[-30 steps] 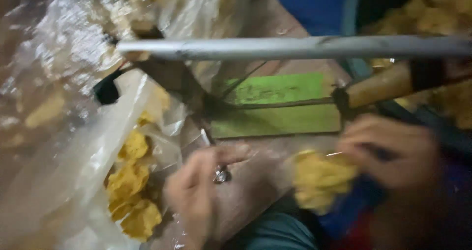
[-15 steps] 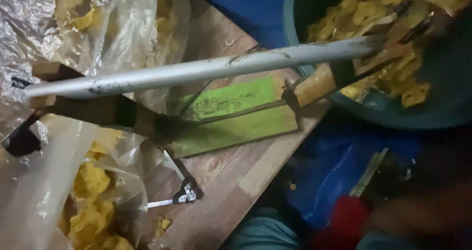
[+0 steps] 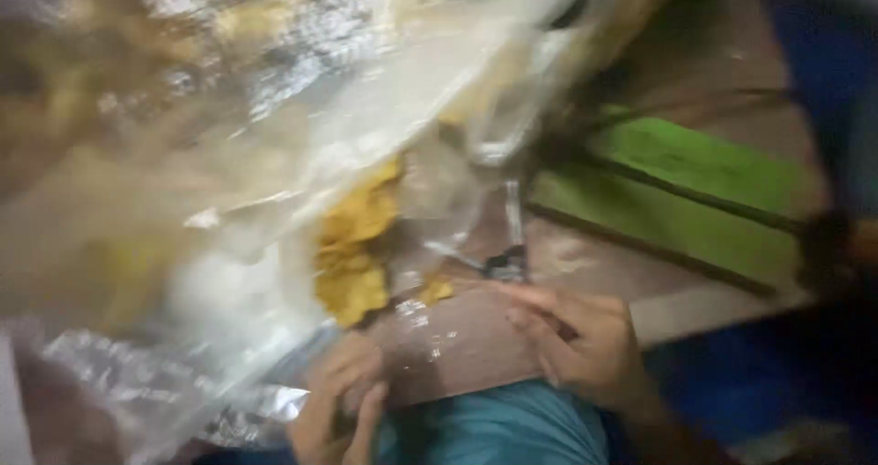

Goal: Packaging fried snacks into small plastic bags using tongs and a manual heat sealer.

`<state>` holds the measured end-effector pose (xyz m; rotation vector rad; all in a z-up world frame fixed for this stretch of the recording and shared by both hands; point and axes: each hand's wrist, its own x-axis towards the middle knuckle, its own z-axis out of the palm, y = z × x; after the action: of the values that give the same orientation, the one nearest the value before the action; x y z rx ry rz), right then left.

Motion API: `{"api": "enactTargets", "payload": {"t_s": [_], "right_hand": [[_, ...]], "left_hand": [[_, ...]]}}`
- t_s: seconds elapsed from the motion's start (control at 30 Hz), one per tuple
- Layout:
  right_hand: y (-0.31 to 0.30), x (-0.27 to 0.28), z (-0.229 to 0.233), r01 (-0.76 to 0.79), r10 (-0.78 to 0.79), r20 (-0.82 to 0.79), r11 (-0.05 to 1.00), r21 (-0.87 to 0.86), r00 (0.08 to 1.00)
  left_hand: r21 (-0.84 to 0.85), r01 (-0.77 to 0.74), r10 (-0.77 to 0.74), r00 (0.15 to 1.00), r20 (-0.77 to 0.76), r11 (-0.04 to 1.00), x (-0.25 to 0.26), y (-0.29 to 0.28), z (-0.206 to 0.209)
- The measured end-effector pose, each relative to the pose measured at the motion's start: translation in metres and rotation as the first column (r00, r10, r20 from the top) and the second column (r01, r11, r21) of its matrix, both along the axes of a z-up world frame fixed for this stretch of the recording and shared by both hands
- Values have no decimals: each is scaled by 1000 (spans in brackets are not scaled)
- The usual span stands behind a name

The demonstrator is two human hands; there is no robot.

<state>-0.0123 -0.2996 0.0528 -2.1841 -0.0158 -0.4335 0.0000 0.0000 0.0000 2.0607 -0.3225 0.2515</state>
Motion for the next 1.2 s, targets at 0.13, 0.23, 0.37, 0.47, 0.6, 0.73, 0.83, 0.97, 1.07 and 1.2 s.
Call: {"api": "enactTargets", "payload": {"t_s": [0.13,0.23,0.37,0.47,0.6,0.73,0.83,0.97,1.07,1.2], "right_hand": [[36,27,-3,-167,170,38,984,-58,985],[64,49,15,-464,485,120,870,-168,866],[107,57,-3,-702,712,11,694,-158,702],[144,67,-15,-729,757,21,636,-253,653],[174,84,-19,-597,664,96,718,-356,741],[183,84,-18,-547,628,76,725,-418,774],[185,83,-17,-543,620,20,702,-461,784],[190,89,-27,-489,622,38,650,-582,782],[186,78,-37,-487,615,-76,536,-690,785],[176,70,-38,-523,646,-39,580,-625,762]], "left_hand": [[21,4,-5,999,52,1000,28,8,14],[14,205,-206,972,115,979,41,34,39],[266,129,-159,983,94,955,42,62,55],[270,69,-84,996,43,960,37,73,46],[301,-3,-10,999,44,954,38,78,34],[219,6,-10,1000,18,976,45,76,41],[185,7,-14,999,35,983,45,76,41],[134,9,-15,999,42,991,48,71,45],[133,29,-38,997,65,991,50,70,48],[116,45,-55,994,90,992,52,71,51]]}}
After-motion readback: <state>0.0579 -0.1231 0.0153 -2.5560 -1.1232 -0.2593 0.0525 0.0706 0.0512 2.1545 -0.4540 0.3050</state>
